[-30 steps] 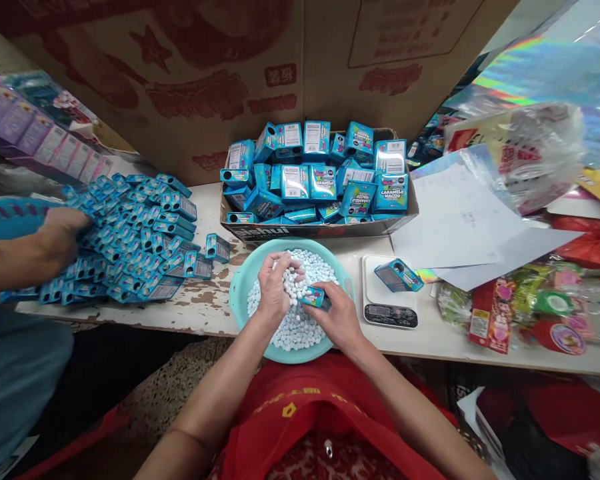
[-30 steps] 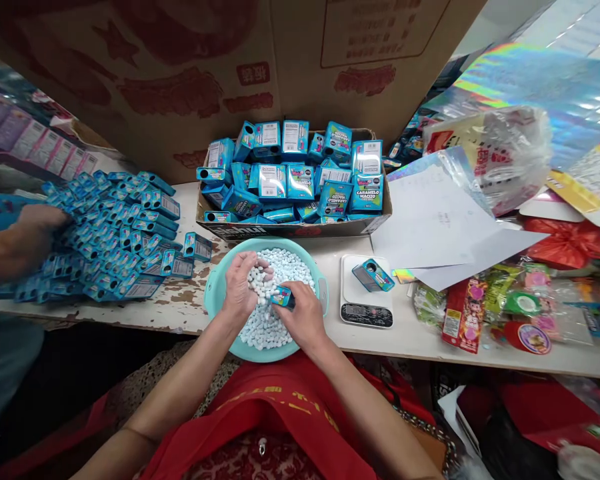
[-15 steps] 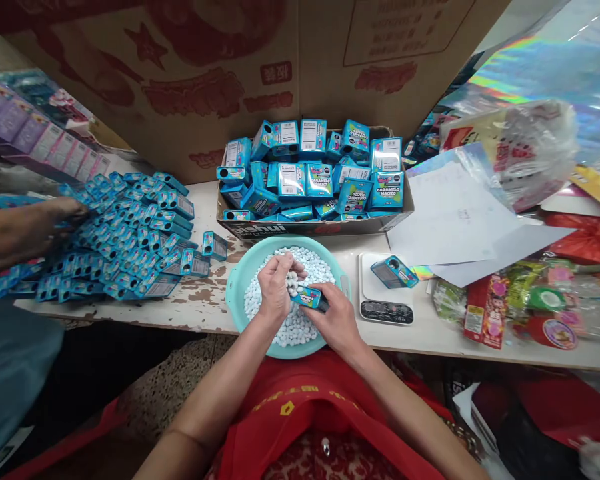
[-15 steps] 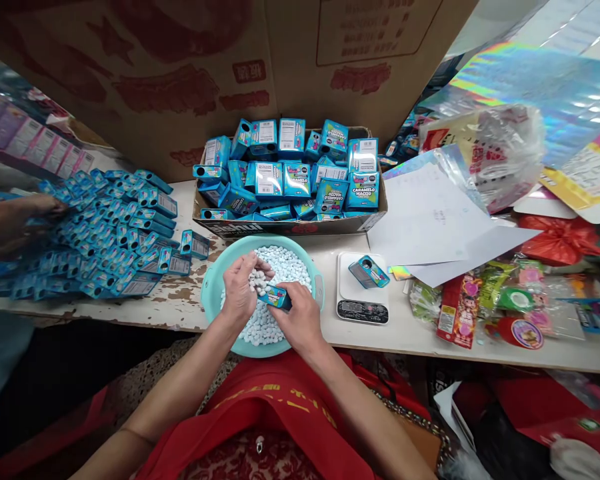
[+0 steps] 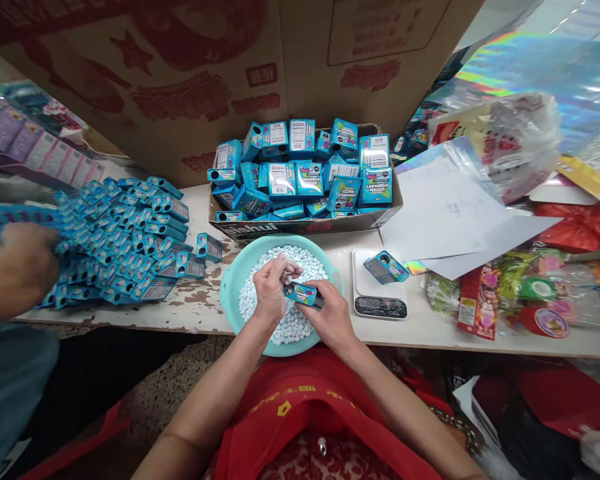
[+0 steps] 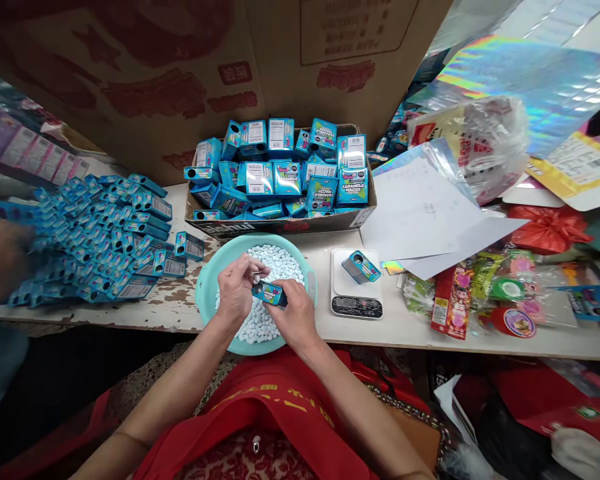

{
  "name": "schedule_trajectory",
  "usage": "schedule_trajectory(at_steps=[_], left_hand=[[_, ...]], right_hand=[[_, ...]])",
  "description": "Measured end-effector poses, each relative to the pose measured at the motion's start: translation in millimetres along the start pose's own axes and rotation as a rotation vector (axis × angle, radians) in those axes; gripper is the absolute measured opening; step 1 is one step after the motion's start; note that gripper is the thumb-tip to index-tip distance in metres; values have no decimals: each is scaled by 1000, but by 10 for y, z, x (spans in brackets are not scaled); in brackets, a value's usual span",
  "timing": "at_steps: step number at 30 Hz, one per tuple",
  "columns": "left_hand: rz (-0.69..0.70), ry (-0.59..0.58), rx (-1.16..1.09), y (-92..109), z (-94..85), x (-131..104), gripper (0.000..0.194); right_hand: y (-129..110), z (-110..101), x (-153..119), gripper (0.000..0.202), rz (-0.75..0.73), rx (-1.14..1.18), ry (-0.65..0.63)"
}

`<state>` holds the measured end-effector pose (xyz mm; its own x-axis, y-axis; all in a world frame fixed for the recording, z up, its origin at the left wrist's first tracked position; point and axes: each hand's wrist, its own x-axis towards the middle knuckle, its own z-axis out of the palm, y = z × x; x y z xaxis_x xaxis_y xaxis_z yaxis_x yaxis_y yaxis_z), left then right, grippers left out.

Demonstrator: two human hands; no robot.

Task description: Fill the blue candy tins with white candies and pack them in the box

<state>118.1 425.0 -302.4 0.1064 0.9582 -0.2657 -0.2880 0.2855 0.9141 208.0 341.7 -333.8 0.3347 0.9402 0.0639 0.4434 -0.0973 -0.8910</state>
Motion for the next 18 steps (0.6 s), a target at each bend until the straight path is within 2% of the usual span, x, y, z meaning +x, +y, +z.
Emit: schedule_trajectory(at_steps=[3,5,7,10,12,15,16,18], left_hand=[[29,41,5,-36,-126,181,34],[34,70,122,-172,-252,400,36],[79,36,390,-397,-359,626,33],[234,-135,880,-783,-411,808,22],[292,-271,1137,-974,-396,780,20],[240,-428,1379,-1090,-414,618,19],[204,-450,1413,-1091,-446,564,17],[116,-390,1359,-1057,-539,487,11]], right_hand=[[-16,-102,-46,25,-35,62,45],[-18,-190,-100,27,-64,123,65],[1,-261,-151,30,-75,161,79],[53,-301,-177,30,-38,146,101],[82,-294,-154,31,-19,130,106],[106,-260,-92,31,-15,118,114],[112,-245,-71,30,-10,108,115],[122,-214,-37,28,11,83,121]])
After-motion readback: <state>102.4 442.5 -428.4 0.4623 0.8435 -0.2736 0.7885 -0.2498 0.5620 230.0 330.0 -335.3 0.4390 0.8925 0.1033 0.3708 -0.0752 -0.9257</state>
